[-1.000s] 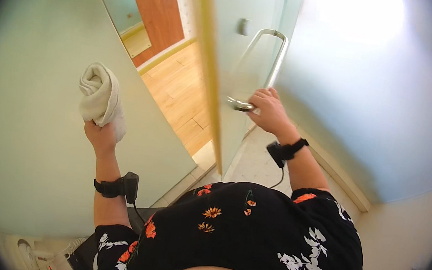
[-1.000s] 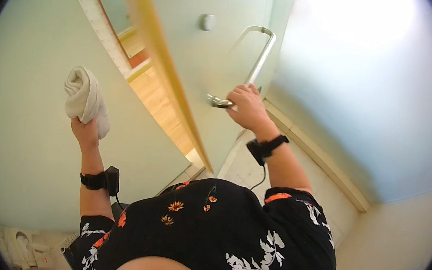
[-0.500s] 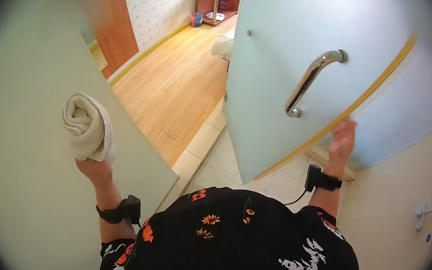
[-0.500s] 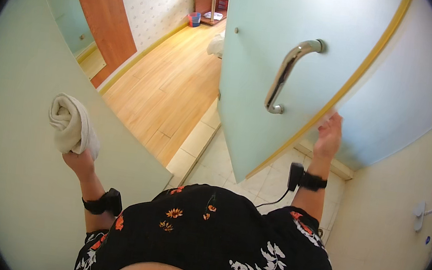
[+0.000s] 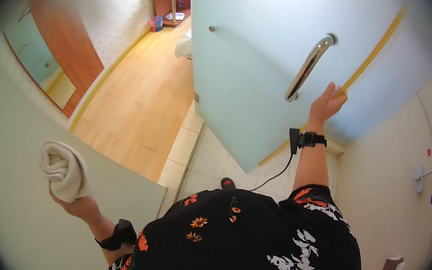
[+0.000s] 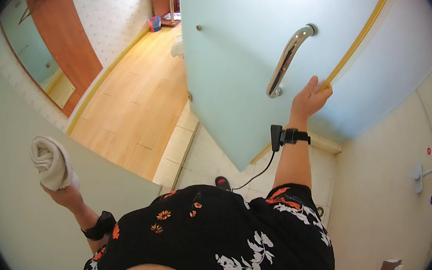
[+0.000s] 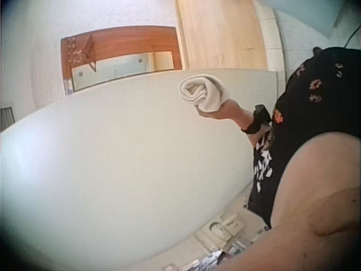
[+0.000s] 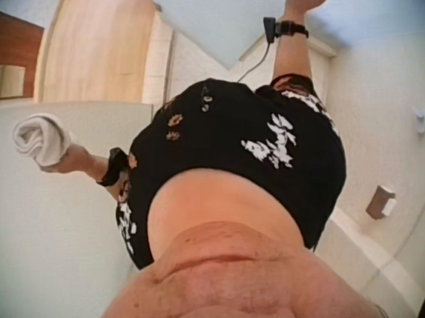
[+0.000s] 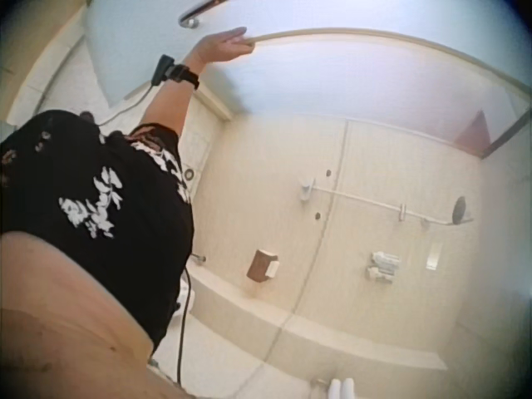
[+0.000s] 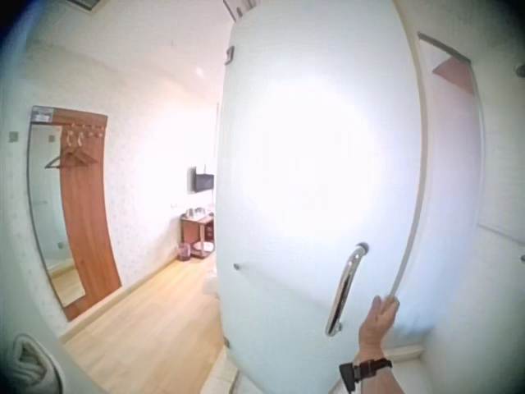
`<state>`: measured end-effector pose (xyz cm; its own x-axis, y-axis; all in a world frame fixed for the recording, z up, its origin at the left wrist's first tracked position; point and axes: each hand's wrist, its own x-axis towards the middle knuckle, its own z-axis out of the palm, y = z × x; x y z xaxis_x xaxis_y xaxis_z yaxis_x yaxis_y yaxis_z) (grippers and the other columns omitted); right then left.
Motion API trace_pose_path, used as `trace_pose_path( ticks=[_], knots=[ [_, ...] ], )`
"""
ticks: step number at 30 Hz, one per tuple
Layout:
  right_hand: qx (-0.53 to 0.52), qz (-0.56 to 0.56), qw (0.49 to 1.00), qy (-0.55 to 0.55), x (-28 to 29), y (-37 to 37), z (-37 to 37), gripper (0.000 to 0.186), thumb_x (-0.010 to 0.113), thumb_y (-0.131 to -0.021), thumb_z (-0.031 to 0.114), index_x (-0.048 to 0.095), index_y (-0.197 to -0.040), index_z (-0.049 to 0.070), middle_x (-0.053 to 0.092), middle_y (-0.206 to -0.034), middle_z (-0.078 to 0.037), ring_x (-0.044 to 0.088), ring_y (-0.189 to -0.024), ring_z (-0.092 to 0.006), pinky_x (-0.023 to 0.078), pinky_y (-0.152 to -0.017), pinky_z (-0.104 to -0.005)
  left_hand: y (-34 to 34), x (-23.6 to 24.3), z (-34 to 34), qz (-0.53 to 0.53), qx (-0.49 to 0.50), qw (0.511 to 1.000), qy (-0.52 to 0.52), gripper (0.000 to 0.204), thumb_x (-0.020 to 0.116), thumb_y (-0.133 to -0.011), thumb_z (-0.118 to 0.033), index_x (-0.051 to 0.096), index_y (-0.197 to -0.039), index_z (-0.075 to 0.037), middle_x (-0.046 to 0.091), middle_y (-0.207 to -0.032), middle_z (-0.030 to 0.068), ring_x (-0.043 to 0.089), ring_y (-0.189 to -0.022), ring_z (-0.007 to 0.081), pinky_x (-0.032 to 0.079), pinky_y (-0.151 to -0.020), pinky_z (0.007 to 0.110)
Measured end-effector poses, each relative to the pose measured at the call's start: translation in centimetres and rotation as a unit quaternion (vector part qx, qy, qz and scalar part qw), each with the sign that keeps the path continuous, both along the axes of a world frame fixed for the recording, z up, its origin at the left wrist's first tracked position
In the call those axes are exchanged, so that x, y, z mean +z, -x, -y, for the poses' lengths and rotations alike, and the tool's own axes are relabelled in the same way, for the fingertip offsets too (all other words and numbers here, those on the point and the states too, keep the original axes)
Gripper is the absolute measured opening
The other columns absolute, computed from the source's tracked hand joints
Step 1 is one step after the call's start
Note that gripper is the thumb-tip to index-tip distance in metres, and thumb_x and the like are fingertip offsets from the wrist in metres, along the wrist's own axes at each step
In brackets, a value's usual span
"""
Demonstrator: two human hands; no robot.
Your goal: The person cleans the bathroom surfaces, including walls, a glass door, and a metal handrail, using a cloth.
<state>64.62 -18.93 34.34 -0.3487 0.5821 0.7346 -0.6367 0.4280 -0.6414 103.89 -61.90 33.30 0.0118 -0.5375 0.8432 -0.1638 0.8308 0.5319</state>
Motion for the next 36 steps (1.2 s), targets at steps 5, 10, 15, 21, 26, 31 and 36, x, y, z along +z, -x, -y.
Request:
trace_pose_path(
  ticks=[5, 10, 15, 21, 26, 31, 36],
  knots=[
    [-0.052, -0.015, 0.998, -0.031, -0.2, 2.0, -1.1, 0.041, 0.056, -0.085, 0.033, 0.045, -0.103, -0.002, 0.055, -0.087, -0.011, 0.054, -0.076, -0.0213, 0.045, -0.07, -0.0317, -4.0, -3.3, 4.4, -0.005, 0.057, 0.998, -0.039, 0.045, 0.065, -0.076, -0.013, 0.048, -0.115, 0.002, 0.053, -0.114, 0.0163, 0.053, -0.103, 0.0255, 0.04, -0.09, 0.034],
    [-0.082, -0.002, 0.996, -0.034, 1.3, 0.6, -0.9, 0.039, 0.054, -0.086, 0.034, 0.048, -0.1, -0.001, 0.056, -0.081, -0.01, 0.054, -0.072, -0.0205, 0.045, -0.067, -0.0314, -7.4, -4.3, 9.1, -0.007, 0.205, 0.978, -0.035, 0.039, 0.065, -0.076, -0.016, 0.052, -0.108, 0.002, 0.054, -0.105, 0.0175, 0.055, -0.097, 0.0321, 0.043, -0.087, 0.038],
    [-0.069, -0.024, 0.995, -0.066, 1.8, 0.9, -1.5, 0.037, 0.054, -0.086, 0.034, 0.05, -0.096, -0.001, 0.057, -0.082, -0.012, 0.054, -0.072, -0.0218, 0.044, -0.067, -0.0319, -10.4, -6.2, 12.6, 0.068, 0.295, 0.953, 0.01, 0.041, 0.065, -0.077, -0.02, 0.048, -0.108, 0.001, 0.051, -0.102, 0.0173, 0.052, -0.097, 0.034, 0.044, -0.083, 0.041],
    [-0.077, -0.034, 0.993, -0.077, 1.8, 2.0, -1.7, 0.039, 0.053, -0.087, 0.036, 0.051, -0.095, -0.001, 0.057, -0.081, -0.013, 0.054, -0.074, -0.0246, 0.044, -0.07, -0.0342, -13.9, -7.2, 15.9, 0.034, 0.267, 0.963, 0.03, 0.027, 0.063, -0.078, -0.019, 0.064, -0.099, -0.001, 0.065, -0.099, 0.0103, 0.063, -0.088, 0.0276, 0.05, -0.073, 0.038],
    [-0.085, -0.023, 0.993, -0.077, 1.8, 3.4, -3.1, 0.046, 0.052, -0.086, 0.042, 0.05, -0.096, -0.002, 0.056, -0.086, -0.014, 0.053, -0.078, -0.0261, 0.043, -0.073, -0.0358, -16.5, -10.1, 18.9, 0.054, 0.297, 0.953, 0.027, 0.028, 0.061, -0.079, -0.021, 0.064, -0.1, -0.003, 0.065, -0.099, 0.0096, 0.063, -0.087, 0.0283, 0.05, -0.071, 0.038],
    [-0.039, -0.009, 0.996, -0.079, 1.5, 4.4, -4.3, 0.054, 0.051, -0.084, 0.049, 0.049, -0.094, -0.004, 0.055, -0.087, -0.015, 0.052, -0.08, -0.0258, 0.042, -0.075, -0.035, -17.7, -11.7, 19.2, 0.055, 0.361, 0.931, 0.002, 0.027, 0.061, -0.078, -0.021, 0.064, -0.096, -0.002, 0.065, -0.093, 0.0136, 0.062, -0.084, 0.0314, 0.049, -0.069, 0.041],
    [0.064, 0.019, 0.995, -0.078, 1.5, 5.2, -5.1, 0.057, 0.051, -0.085, 0.047, 0.046, -0.102, -0.007, 0.054, -0.089, -0.013, 0.051, -0.082, -0.0205, 0.042, -0.076, -0.034, -19.4, -14.5, 21.0, 0.04, 0.36, 0.929, -0.078, 0.037, 0.063, -0.076, -0.028, 0.058, -0.097, 0.002, 0.055, -0.094, 0.023, 0.054, -0.087, 0.0393, 0.046, -0.073, 0.046]
  ],
)
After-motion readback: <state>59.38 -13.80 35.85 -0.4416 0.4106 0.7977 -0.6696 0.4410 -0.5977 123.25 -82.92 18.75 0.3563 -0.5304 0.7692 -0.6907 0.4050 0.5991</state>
